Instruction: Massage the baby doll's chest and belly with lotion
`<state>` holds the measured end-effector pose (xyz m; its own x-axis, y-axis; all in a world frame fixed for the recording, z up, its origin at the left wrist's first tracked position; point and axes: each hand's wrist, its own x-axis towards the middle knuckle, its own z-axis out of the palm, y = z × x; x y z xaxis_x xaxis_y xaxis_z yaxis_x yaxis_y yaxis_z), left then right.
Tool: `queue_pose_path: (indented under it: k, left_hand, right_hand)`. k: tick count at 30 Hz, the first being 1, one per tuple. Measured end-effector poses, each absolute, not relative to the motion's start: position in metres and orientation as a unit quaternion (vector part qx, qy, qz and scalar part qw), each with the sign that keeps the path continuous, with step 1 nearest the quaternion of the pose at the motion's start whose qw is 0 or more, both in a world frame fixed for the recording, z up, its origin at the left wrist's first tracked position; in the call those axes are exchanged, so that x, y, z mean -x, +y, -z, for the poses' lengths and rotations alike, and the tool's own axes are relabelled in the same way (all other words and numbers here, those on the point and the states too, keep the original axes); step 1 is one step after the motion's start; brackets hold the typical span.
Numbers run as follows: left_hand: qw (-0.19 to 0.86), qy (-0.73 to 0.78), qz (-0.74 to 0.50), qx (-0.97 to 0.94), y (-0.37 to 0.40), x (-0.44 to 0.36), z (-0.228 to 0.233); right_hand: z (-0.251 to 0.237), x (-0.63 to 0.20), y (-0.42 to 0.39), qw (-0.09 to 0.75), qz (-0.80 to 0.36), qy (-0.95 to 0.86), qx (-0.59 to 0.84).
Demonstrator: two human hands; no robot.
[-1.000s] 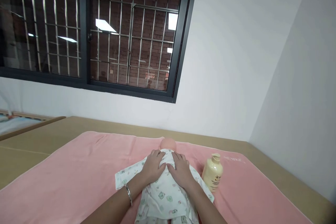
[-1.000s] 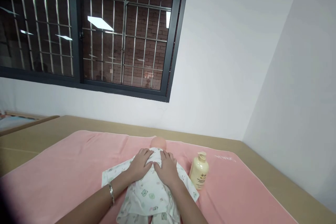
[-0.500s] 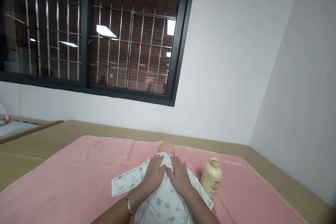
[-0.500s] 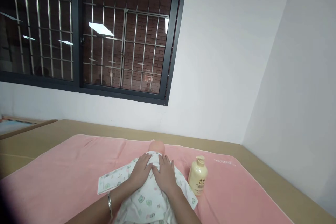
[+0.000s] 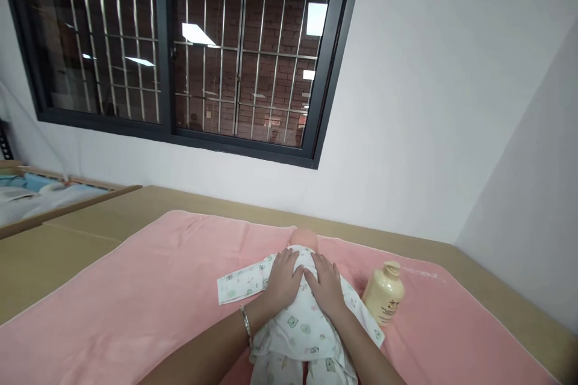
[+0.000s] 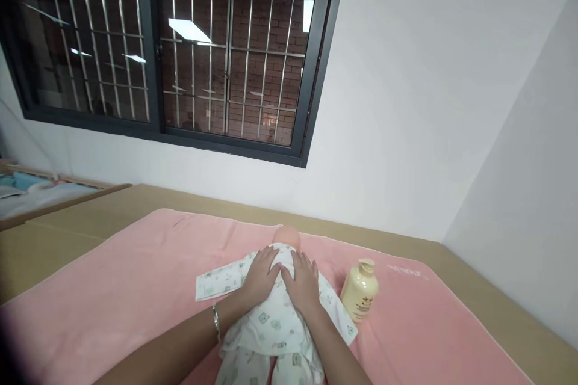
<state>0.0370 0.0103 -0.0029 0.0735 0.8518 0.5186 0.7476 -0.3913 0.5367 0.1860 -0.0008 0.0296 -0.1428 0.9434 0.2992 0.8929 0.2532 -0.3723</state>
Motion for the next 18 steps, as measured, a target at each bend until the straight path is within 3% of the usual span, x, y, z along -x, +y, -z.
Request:
queue_pose_path:
  k: [18]
  left_hand:
    - [0.079, 0.538, -0.408, -0.733, 0.0098, -0.034, -0.0039]
  right_hand:
    - [-0.0323, -0.186, -0.0033, 0.259, -0.065, -0.753, 0.601]
